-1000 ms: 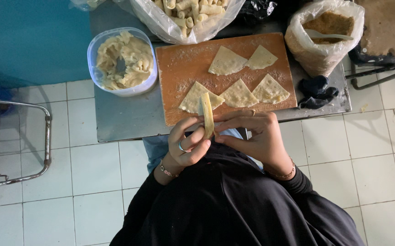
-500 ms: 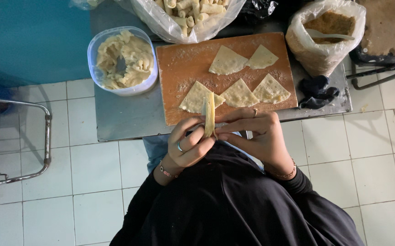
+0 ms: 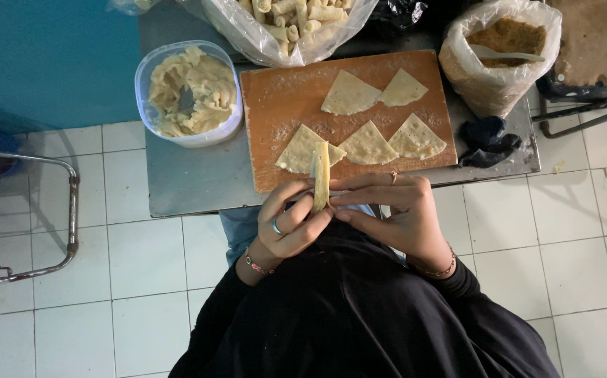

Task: The person sits at a small metal table and uses a spoon to scoop brown filling from a plastic bag onto triangular pastry wrappers laid on a wooden board. They then fold each filled wrapper in half and press the edges closed by hand, setting the folded pastries aside and reaching for new wrappers.

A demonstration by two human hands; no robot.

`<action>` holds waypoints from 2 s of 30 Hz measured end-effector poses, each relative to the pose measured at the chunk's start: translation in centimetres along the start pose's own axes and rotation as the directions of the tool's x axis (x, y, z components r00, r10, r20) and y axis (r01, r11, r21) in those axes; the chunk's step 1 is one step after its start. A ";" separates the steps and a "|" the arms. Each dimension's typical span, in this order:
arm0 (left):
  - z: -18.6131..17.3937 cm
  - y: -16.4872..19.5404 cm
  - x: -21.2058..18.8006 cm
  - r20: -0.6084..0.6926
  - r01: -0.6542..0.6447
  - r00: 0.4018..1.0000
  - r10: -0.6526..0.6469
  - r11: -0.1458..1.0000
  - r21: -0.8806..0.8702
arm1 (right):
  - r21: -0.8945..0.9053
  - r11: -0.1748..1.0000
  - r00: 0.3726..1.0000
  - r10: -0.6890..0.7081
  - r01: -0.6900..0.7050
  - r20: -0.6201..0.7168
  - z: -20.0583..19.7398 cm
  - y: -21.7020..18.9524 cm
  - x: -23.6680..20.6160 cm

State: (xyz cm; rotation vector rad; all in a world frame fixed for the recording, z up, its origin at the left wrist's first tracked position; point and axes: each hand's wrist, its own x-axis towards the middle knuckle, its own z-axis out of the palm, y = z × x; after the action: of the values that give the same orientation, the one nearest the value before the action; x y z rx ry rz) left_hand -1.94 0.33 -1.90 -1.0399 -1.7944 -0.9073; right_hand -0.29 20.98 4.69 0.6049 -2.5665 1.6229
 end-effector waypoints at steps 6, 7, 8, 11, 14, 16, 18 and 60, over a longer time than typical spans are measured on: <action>-0.2 0.0 0.0 0.019 0.004 1.000 -0.003 1.000 -0.029 | 0.029 0.989 0.989 -0.144 0.145 -0.018 -0.1 -0.2 -0.1; -0.3 0.0 0.0 0.026 0.006 1.000 -0.005 0.999 -0.041 | 0.043 0.990 0.991 -0.133 0.134 -0.017 -0.1 -0.2 -0.1; -0.3 0.0 -0.1 0.026 0.015 1.000 -0.014 0.999 -0.050 | 0.057 0.991 0.992 -0.123 0.123 -0.016 -0.1 -0.2 -0.1; -0.2 0.1 0.0 0.020 0.045 0.999 -0.043 0.996 -0.082 | 0.109 0.993 0.999 -0.036 0.037 -0.004 -0.1 -0.1 0.0; -0.2 0.1 0.1 0.015 0.076 0.997 -0.075 0.987 -0.139 | 0.098 0.993 0.998 -0.063 0.064 -0.006 0.0 0.2 0.1; -0.4 0.1 0.3 0.035 0.095 0.995 -0.090 0.977 -0.193 | 0.129 0.988 0.996 -0.089 0.090 -0.009 0.1 0.4 0.1; -0.5 0.1 0.5 0.031 0.092 0.996 -0.088 0.978 -0.189 | 0.139 0.983 0.993 -0.116 0.117 -0.017 0.1 0.6 0.0; 1.0 0.7 -1.7 0.095 0.452 0.850 -0.517 0.627 -0.635 | -0.278 0.883 0.894 -0.426 0.378 -0.138 2.1 1.2 -0.2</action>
State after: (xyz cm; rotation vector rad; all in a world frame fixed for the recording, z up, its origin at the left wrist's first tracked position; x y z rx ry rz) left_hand -1.13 1.03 -3.68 -0.8691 -1.7382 -1.9894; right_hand -0.16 19.71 2.67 0.8417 -2.2534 1.1481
